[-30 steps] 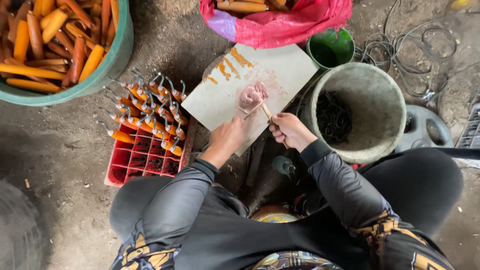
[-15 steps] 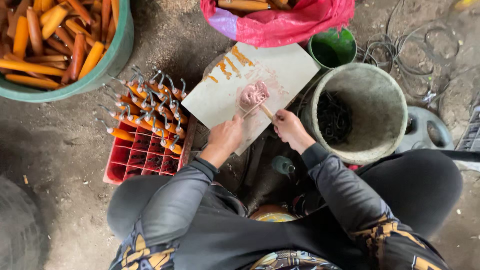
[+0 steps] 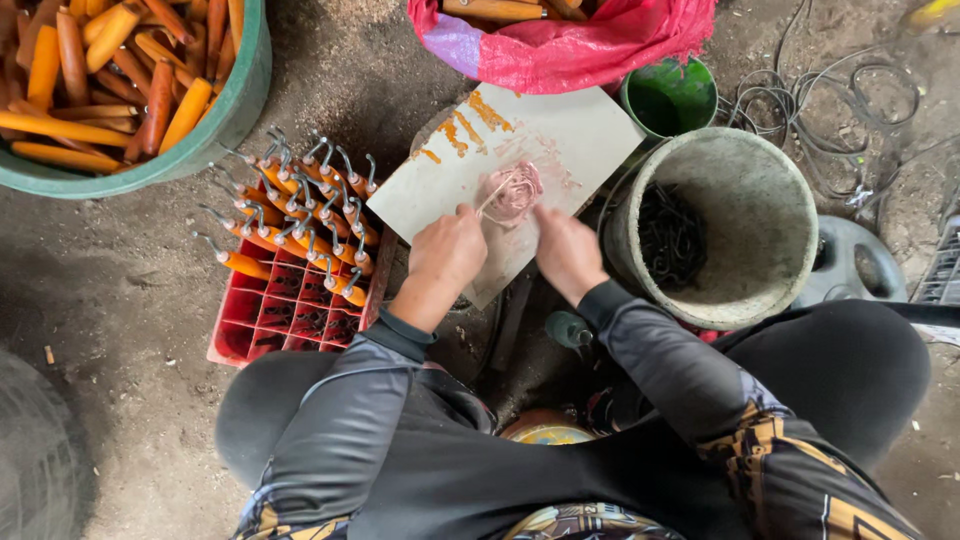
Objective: The person mixes a pink paste on a board, then picks up an orange handle and a metal hook. They apply the paste to the hook and attach it to the handle, repeating the process with additional hooks.
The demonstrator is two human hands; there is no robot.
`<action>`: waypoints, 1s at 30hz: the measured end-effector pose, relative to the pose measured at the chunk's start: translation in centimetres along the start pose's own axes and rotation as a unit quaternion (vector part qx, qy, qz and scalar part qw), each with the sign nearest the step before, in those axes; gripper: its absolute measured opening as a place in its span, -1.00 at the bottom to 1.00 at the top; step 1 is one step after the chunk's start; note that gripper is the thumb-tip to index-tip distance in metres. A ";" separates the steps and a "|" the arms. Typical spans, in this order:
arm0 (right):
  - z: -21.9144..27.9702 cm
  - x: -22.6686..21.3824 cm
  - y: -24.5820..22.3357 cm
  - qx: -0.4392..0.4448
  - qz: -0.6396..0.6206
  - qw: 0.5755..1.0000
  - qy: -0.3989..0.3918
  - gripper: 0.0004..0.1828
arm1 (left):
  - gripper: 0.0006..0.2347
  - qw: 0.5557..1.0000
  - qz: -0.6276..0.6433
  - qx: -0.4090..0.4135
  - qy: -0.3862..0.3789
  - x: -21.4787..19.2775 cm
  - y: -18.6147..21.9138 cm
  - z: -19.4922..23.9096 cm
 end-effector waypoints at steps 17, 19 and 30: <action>-1.1 -5.1 -0.2 -0.046 0.006 0.996 -0.071 -0.74 | -0.74 0.998 0.016 -0.032 -0.049 -1.5 0.0 -0.3; -1.8 -5.6 0.2 -0.010 0.043 0.997 -0.069 -0.76 | -0.77 0.999 0.015 -0.018 -0.038 -1.4 0.2 -0.2; 0.3 -2.7 1.5 -0.023 0.006 0.996 -0.080 -0.66 | -0.80 1.000 0.018 -0.006 -0.020 -1.2 0.6 -0.4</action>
Point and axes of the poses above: each hand's wrist, its own z-axis away from the middle knuckle, its own x-axis out of the palm, y = z × x, the point moved 1 cm from there along -z, towards the middle knuckle, and after that the axes turned 5 degrees about x, right-handed, at the moved point
